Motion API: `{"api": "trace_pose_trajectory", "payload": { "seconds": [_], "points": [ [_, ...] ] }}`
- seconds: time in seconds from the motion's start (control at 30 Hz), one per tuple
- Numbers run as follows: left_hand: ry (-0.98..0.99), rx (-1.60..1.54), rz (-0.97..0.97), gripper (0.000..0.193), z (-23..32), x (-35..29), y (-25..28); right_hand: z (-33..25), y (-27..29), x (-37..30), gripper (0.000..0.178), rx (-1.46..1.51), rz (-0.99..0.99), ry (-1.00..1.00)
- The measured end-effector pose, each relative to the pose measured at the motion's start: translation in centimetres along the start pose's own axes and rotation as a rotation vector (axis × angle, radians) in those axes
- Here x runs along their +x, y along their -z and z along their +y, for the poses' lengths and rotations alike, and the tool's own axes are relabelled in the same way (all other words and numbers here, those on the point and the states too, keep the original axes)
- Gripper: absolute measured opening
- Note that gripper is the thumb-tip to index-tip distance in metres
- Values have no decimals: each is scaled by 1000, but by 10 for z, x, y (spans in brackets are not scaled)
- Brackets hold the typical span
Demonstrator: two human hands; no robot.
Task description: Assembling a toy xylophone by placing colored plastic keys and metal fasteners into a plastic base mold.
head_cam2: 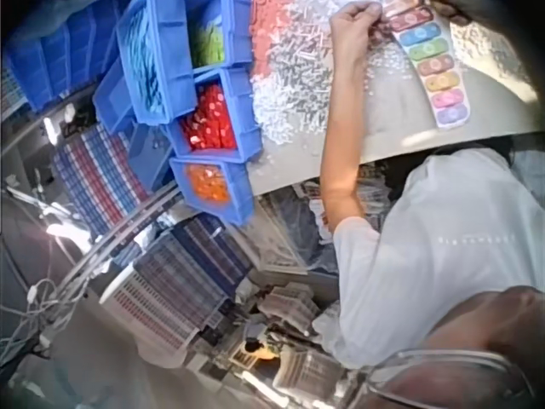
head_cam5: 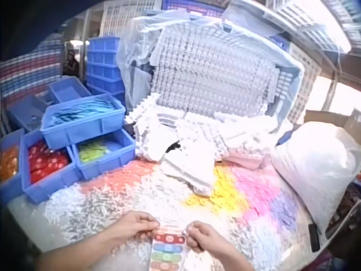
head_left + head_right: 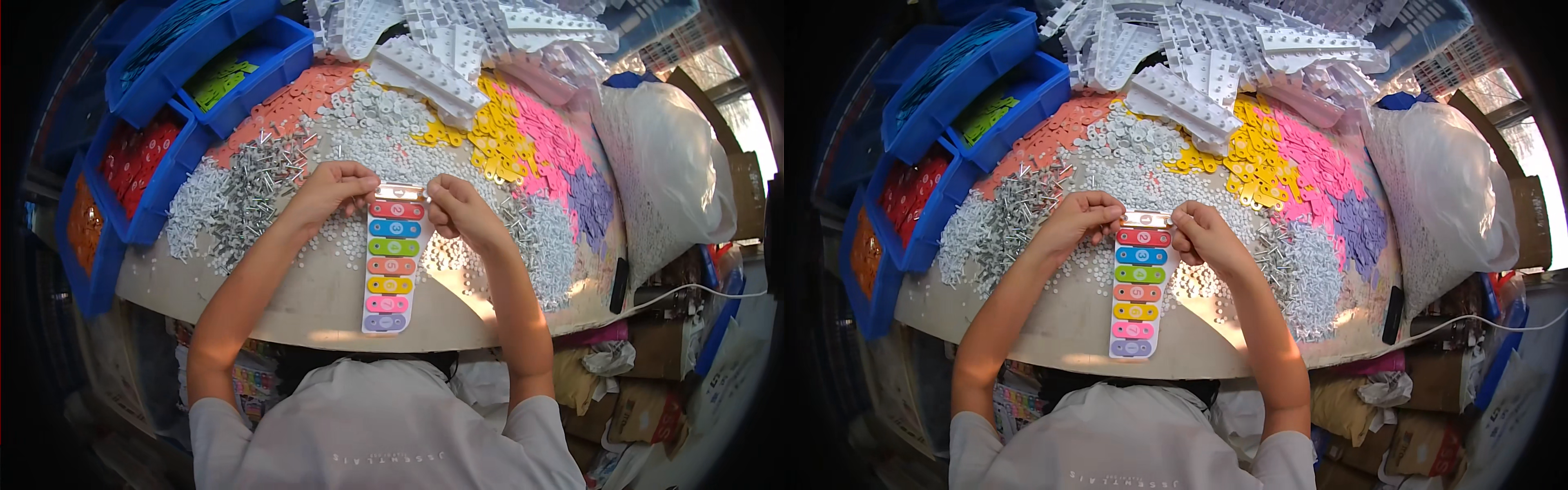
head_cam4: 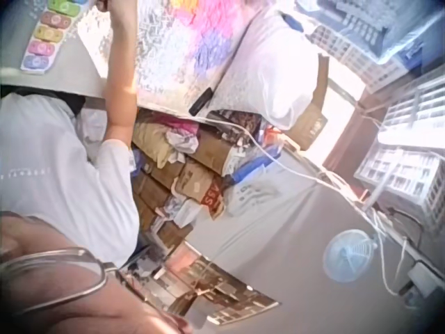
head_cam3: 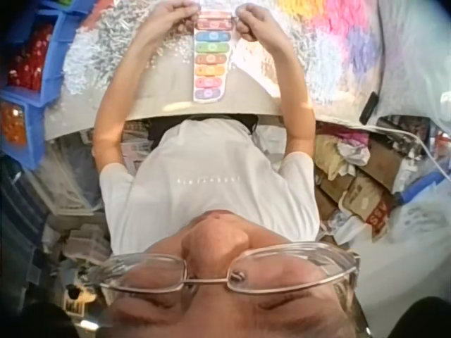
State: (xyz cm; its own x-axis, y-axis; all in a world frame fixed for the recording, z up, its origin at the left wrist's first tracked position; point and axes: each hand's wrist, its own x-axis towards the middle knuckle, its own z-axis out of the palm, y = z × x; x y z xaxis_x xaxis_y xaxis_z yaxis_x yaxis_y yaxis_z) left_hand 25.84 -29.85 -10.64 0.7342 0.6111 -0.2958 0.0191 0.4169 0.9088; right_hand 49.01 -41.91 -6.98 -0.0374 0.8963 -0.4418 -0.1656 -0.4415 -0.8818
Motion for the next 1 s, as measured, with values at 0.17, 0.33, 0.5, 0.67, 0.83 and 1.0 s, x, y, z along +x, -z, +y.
{"api": "trace_pose_trajectory", "payload": {
  "seconds": [0.17,0.33,0.5,0.67,0.83,1.0],
  "points": [
    [-5,-1,6,17,-2,4,1,-5,-1,6,23,-87,41,-82],
    [13,33,0,17,1,3,2,-10,-3,6,21,-378,123,-25],
    [52,115,17,16,8,5,-1,-21,-11,2,20,-654,237,95],
    [172,295,83,27,18,7,-9,-19,10,13,32,-708,58,-5],
    [315,348,7,32,19,12,-4,-24,10,18,40,-697,13,-49],
    [304,313,-3,31,15,15,-5,-20,17,28,43,-683,2,-110]
  ]
}}
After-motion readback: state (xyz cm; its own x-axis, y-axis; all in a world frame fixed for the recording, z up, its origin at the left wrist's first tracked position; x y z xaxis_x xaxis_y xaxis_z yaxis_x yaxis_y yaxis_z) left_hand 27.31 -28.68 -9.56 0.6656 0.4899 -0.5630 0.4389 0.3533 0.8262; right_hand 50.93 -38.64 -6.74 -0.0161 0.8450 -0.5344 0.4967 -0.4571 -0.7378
